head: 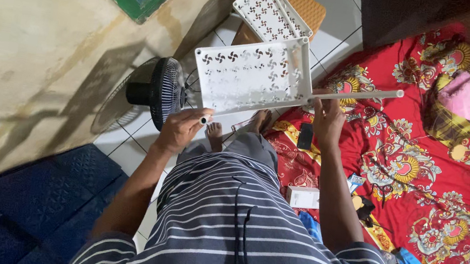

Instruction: The person assembles a white plastic shelving unit by inserting four white legs into the corners of a perforated tray and securing them. They then place a second tray on top of the legs to form a two-tier rack and wipe the top tray with a cloth.

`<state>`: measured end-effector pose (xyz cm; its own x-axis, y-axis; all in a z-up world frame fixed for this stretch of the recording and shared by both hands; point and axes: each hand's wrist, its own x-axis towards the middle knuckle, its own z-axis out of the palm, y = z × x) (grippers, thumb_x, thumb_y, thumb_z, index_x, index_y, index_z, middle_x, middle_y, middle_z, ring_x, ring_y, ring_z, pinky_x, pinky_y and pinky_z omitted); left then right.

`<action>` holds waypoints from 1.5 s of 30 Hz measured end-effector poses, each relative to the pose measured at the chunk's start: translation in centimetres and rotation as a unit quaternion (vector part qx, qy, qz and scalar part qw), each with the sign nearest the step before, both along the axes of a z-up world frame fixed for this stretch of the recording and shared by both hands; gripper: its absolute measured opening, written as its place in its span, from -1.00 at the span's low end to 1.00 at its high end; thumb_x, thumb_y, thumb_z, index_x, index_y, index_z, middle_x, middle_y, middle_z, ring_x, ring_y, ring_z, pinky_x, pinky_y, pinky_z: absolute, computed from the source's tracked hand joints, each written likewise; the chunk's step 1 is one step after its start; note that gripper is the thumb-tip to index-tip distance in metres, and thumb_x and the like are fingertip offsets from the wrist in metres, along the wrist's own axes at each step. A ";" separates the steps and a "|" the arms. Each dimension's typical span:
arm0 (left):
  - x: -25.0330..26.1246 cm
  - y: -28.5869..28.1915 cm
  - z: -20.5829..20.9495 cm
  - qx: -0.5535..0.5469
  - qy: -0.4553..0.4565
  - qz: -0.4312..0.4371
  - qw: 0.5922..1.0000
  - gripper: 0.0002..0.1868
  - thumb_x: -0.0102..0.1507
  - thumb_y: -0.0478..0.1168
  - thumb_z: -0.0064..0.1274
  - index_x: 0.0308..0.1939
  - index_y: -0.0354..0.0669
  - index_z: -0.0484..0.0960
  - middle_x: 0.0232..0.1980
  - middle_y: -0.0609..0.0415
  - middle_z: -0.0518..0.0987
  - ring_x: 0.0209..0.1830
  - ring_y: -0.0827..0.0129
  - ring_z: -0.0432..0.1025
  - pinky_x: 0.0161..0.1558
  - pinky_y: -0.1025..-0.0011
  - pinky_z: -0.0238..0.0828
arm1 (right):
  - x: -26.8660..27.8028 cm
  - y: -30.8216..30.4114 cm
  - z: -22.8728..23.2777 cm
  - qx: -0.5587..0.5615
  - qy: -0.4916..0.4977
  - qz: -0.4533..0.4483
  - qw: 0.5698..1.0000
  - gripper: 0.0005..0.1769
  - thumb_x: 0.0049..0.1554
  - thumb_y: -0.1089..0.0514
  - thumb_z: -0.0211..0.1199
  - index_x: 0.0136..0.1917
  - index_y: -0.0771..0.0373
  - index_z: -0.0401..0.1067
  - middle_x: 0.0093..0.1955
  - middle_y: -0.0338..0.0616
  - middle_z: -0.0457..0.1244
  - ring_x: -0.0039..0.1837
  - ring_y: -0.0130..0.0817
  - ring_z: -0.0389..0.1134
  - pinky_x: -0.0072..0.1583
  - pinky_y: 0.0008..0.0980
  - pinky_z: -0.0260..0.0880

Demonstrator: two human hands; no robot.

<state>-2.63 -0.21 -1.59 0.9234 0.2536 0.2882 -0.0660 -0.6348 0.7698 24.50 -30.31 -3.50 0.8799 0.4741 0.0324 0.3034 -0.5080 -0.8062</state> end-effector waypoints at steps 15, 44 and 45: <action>0.4 0.0 -2.7 0.066 0.043 0.077 0.994 -0.77 0.24 -0.26 0.31 -0.03 -0.13 0.71 -0.04 0.09 0.72 0.17 0.17 0.54 0.13 0.30 0.48 | -0.9 -0.5 1.3 -0.022 -0.053 0.077 0.995 -0.82 0.30 0.30 0.24 0.18 0.36 0.47 0.07 0.05 0.42 0.01 -0.22 0.51 0.01 -0.31 0.51; 2.8 0.0 4.3 -0.085 -0.060 0.077 0.992 -0.46 0.21 -0.09 0.33 0.18 -0.24 0.53 0.14 -0.20 0.56 0.22 0.08 0.45 0.25 0.16 0.41 | -0.8 1.2 1.6 -0.105 -0.195 0.054 0.974 -0.70 0.18 0.06 0.37 0.05 0.29 0.43 0.03 0.21 0.31 0.10 0.03 0.35 0.13 0.00 0.38; 3.1 -0.1 5.3 -0.116 -0.084 0.070 0.987 -0.47 0.25 -0.04 0.30 0.18 -0.25 0.52 0.13 -0.20 0.55 0.21 0.11 0.46 0.26 0.18 0.42 | -0.8 1.1 3.5 -0.053 -0.194 0.051 0.978 -0.65 0.18 0.06 0.34 0.11 0.35 0.41 0.08 0.22 0.31 0.15 0.04 0.34 0.18 0.01 0.35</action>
<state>0.46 -0.32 3.67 0.8188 0.4521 0.3537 -0.1293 -0.4551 0.8810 23.68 -29.21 -0.01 0.7585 0.5780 0.3010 0.6302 -0.5330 -0.5646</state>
